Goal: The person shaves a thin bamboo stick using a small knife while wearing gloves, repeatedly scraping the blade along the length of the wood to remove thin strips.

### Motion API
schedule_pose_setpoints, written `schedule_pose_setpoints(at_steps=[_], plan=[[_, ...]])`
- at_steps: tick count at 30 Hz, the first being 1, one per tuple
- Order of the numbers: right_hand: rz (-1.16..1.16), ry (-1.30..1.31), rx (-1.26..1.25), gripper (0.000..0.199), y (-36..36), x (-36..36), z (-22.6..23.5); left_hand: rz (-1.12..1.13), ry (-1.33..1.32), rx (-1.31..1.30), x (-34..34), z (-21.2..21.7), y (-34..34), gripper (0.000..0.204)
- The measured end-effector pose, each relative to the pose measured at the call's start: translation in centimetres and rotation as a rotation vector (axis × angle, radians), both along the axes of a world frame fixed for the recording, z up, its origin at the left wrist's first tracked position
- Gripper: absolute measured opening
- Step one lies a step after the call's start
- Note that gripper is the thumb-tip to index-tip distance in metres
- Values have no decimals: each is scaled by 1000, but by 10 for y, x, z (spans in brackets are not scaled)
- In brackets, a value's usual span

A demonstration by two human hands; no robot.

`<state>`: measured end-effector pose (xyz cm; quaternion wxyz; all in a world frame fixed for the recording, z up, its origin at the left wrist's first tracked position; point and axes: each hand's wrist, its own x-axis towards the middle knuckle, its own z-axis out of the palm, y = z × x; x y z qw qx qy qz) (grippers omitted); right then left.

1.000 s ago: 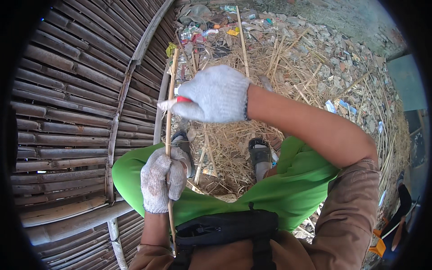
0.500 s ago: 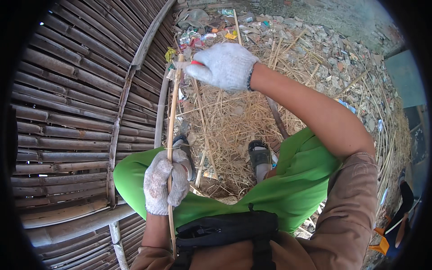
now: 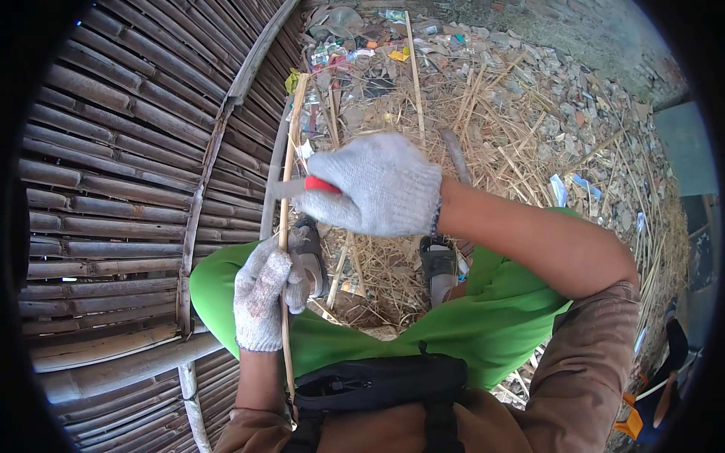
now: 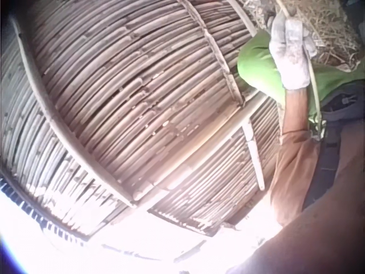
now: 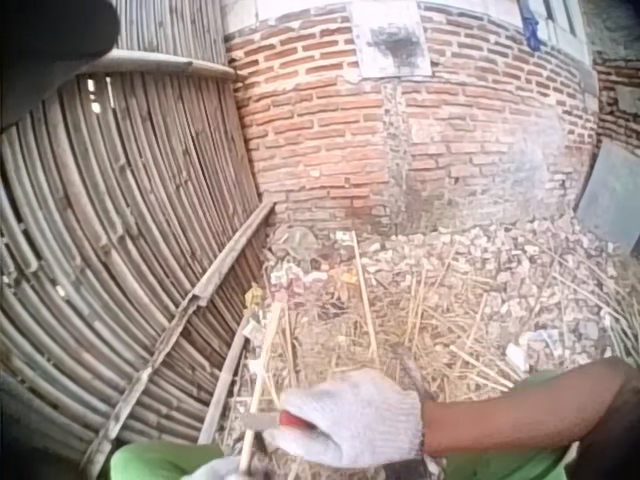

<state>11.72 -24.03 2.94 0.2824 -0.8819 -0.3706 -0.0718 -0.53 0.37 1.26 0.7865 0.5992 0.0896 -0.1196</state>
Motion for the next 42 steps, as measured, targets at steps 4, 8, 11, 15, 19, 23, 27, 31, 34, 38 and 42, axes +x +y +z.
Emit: schedule_pose_setpoints(at_steps=[4,8,11,15,19,23,27,31,34,38,42], plan=[[79,8,-8,37,12,-23,-12,72,-12,-15,-3,0,-4,38],[33,-46,-28,41,11,-11,-4,52,-38,18,-4,2,-6,37],[-87,-20,-62,45,2,23,-1,12,-28,28,-5,7,-7,36],[-123,-197,-54,44,-4,35,2,-12,-23,-9,-5,10,-5,37],[29,-23,-103,43,14,-3,-3,10,-4,23,-6,8,-4,37],[7,-134,-91,44,6,16,-5,-2,8,-11,-7,8,-4,36],[-96,-220,-138,46,-9,44,10,-52,-8,-53,-9,12,-3,35],[1,-79,-166,47,9,12,6,-26,-13,-60,-6,8,-6,37],[36,-100,-184,46,6,15,0,-43,-6,4,-6,9,-6,37],[-152,-103,-267,50,-12,54,8,-93,-42,-93,0,5,-8,35],[-88,-6,-254,50,2,32,14,-79,-17,-104,-4,3,-6,34]])
